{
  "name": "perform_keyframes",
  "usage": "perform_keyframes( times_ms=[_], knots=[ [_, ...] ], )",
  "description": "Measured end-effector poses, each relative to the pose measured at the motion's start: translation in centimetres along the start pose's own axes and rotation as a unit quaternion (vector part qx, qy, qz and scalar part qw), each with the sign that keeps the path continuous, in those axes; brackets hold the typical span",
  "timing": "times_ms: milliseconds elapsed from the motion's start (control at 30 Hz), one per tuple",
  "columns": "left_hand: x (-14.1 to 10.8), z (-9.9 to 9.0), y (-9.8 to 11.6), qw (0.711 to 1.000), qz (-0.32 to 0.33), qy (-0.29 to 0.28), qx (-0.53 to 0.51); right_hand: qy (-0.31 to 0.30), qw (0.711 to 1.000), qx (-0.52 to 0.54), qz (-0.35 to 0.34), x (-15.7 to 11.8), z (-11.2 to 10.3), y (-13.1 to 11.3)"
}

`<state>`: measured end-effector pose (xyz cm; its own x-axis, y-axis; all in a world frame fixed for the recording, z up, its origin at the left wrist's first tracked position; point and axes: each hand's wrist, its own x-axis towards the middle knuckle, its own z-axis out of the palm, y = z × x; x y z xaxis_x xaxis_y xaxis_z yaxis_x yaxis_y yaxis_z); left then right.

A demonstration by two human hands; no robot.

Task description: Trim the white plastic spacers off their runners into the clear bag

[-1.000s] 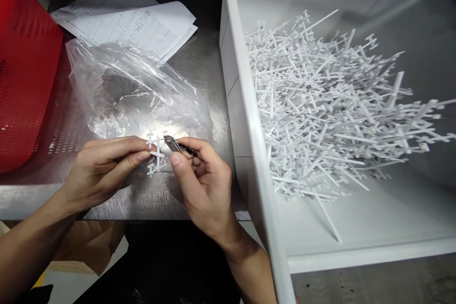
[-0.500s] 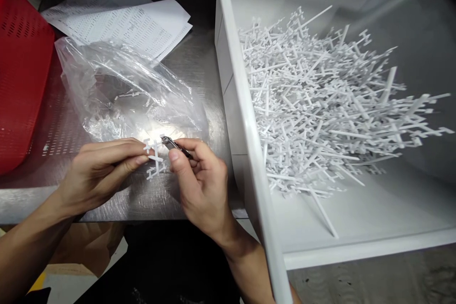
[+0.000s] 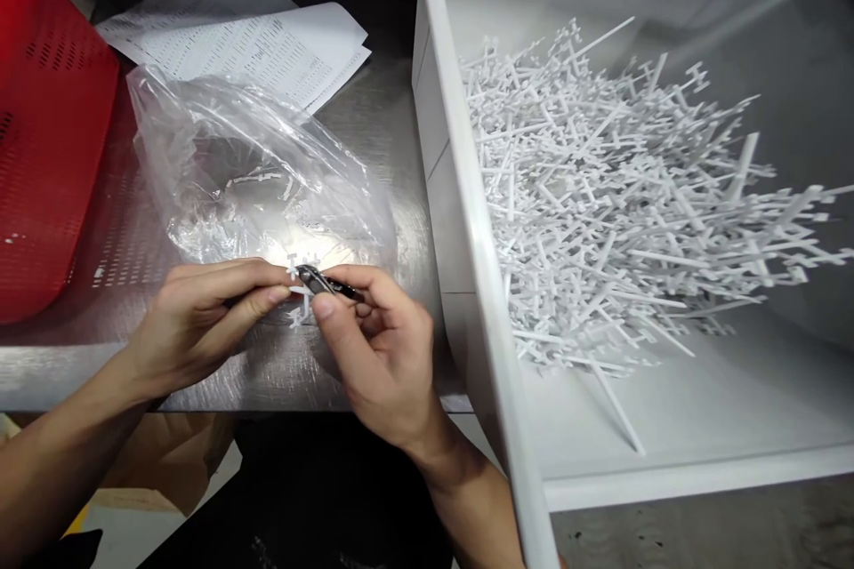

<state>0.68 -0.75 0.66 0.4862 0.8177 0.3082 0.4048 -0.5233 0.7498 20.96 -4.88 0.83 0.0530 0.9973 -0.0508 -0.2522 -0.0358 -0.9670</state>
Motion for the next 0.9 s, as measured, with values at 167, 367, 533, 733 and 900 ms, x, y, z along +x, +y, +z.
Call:
perform_keyframes(
  times_ms=[167, 367, 533, 733, 900],
  knots=[
    [-0.04, 0.08, -0.07, 1.000, 0.009, -0.007, -0.001, -0.014, 1.000, -0.022, -0.015, -0.06, 0.21, -0.13],
    [-0.22, 0.20, -0.06, 1.000, 0.023, -0.006, 0.015, -0.012, 0.999, -0.033, -0.028, -0.16, 0.31, 0.17],
    [-0.31, 0.39, -0.25, 0.997, 0.064, -0.012, 0.049, 0.003, 0.998, -0.059, -0.025, -0.35, 0.38, 0.40],
    [-0.10, 0.78, -0.28, 0.991, 0.066, -0.029, 0.110, 0.026, 0.998, -0.050, 0.032, 0.03, 0.34, 0.60],
    [0.21, 0.57, 0.08, 0.996, 0.036, -0.009, 0.087, 0.031, 0.998, -0.005, 0.045, 0.45, 0.04, 0.72]
  ],
)
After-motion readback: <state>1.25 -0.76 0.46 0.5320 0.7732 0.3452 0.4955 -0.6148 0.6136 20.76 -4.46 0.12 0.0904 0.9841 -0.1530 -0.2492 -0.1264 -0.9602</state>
